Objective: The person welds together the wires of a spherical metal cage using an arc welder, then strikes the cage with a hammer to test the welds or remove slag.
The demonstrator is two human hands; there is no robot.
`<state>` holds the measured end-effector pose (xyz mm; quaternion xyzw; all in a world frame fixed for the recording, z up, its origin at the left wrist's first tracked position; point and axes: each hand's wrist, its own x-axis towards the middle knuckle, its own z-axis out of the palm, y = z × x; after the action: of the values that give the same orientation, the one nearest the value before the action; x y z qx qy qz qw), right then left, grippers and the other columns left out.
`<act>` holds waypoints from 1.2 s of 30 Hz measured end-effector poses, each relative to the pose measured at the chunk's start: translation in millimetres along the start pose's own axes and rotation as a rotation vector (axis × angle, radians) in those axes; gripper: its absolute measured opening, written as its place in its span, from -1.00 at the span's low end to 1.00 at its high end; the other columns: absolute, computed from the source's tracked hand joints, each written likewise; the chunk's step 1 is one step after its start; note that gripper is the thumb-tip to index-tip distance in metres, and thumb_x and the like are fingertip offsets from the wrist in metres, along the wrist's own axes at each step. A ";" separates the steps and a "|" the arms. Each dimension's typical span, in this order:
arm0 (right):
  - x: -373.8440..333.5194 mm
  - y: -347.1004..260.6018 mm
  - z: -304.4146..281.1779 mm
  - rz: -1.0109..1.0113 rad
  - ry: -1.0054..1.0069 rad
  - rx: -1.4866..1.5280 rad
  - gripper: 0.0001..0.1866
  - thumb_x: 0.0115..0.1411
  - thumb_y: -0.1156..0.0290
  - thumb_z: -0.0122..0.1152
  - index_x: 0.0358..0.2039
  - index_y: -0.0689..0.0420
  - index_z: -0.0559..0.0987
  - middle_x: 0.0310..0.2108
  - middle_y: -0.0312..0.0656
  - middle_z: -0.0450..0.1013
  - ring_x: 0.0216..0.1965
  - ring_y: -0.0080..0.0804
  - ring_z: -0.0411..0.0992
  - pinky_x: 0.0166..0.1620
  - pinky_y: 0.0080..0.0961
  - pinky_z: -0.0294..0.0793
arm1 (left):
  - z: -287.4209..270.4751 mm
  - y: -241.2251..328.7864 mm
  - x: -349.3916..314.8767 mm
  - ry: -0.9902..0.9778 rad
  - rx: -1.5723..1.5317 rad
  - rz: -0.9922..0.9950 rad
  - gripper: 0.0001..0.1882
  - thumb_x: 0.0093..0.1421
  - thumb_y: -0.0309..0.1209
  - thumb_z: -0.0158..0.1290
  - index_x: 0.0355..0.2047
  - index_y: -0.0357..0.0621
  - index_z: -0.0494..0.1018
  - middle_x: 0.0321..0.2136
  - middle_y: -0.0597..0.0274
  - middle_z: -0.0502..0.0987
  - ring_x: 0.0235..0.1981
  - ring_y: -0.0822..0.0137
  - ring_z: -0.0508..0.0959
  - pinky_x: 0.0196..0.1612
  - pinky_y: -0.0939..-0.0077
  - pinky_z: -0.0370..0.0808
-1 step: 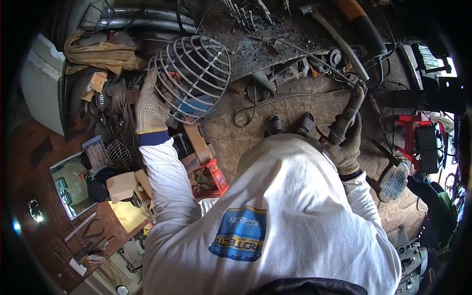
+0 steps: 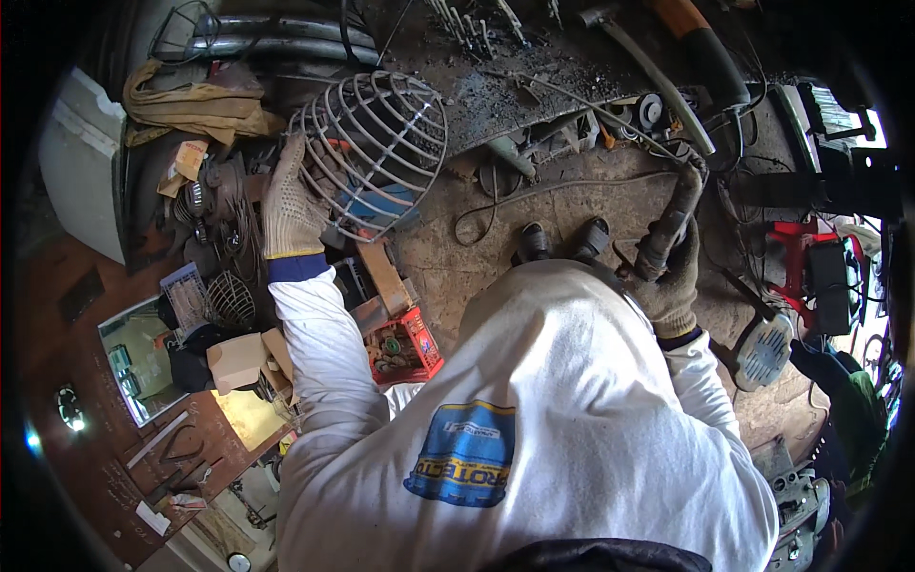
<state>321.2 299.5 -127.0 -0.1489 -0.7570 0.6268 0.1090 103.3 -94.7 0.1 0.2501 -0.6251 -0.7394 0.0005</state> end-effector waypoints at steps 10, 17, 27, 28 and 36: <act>13.1 4.8 -7.3 -0.215 -0.169 -0.127 0.10 -0.27 0.12 0.64 0.24 0.28 0.26 -0.06 -0.08 0.51 -0.08 -0.27 0.54 0.01 -0.38 0.51 | 3.7 3.7 1.7 -0.041 0.110 0.005 -0.70 0.22 -0.28 0.20 -0.12 -0.19 0.53 -0.31 0.18 0.62 -0.37 0.33 0.65 -0.35 0.46 0.61; 4.0 2.4 9.4 -0.176 -0.139 -0.289 0.12 -0.33 0.14 0.65 0.23 0.29 0.26 -0.03 0.06 0.49 -0.03 -0.09 0.54 0.03 -0.29 0.53 | -5.3 4.5 4.2 -0.121 0.148 0.027 -0.69 0.19 -0.31 0.21 -0.11 -0.22 0.53 -0.28 0.14 0.63 -0.34 0.31 0.65 -0.30 0.47 0.62; -28.1 -1.6 46.0 -0.119 -0.054 -0.387 0.18 -0.44 0.15 0.68 0.21 0.32 0.28 -0.04 0.08 0.49 -0.06 -0.04 0.55 -0.01 -0.25 0.55 | -6.7 -6.2 -2.8 -0.203 0.036 0.034 -0.70 0.18 -0.40 0.18 -0.09 -0.24 0.52 -0.30 0.10 0.63 -0.38 0.25 0.67 -0.37 0.46 0.66; -31.0 0.1 47.7 -0.102 -0.054 -0.387 0.19 -0.45 0.14 0.69 0.21 0.33 0.27 -0.04 0.09 0.49 -0.06 -0.03 0.55 -0.01 -0.25 0.55 | -8.0 -8.9 -0.2 -0.203 0.011 0.034 -0.69 0.19 -0.40 0.18 -0.08 -0.26 0.51 -0.29 0.09 0.63 -0.38 0.25 0.67 -0.37 0.46 0.66; -35.9 -9.5 59.5 -0.187 -0.036 -0.468 0.22 -0.46 0.19 0.69 0.23 0.35 0.23 -0.03 0.12 0.48 -0.04 -0.01 0.54 -0.02 -0.25 0.55 | -9.7 -10.0 -4.3 -0.206 -0.034 -0.001 -0.70 0.21 -0.40 0.16 -0.08 -0.27 0.50 -0.26 0.05 0.61 -0.35 0.24 0.67 -0.36 0.43 0.67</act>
<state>332.9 230.4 -128.3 -0.0882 -0.8939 0.4241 0.1154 113.8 -100.1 -8.5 0.1731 -0.6091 -0.7717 -0.0599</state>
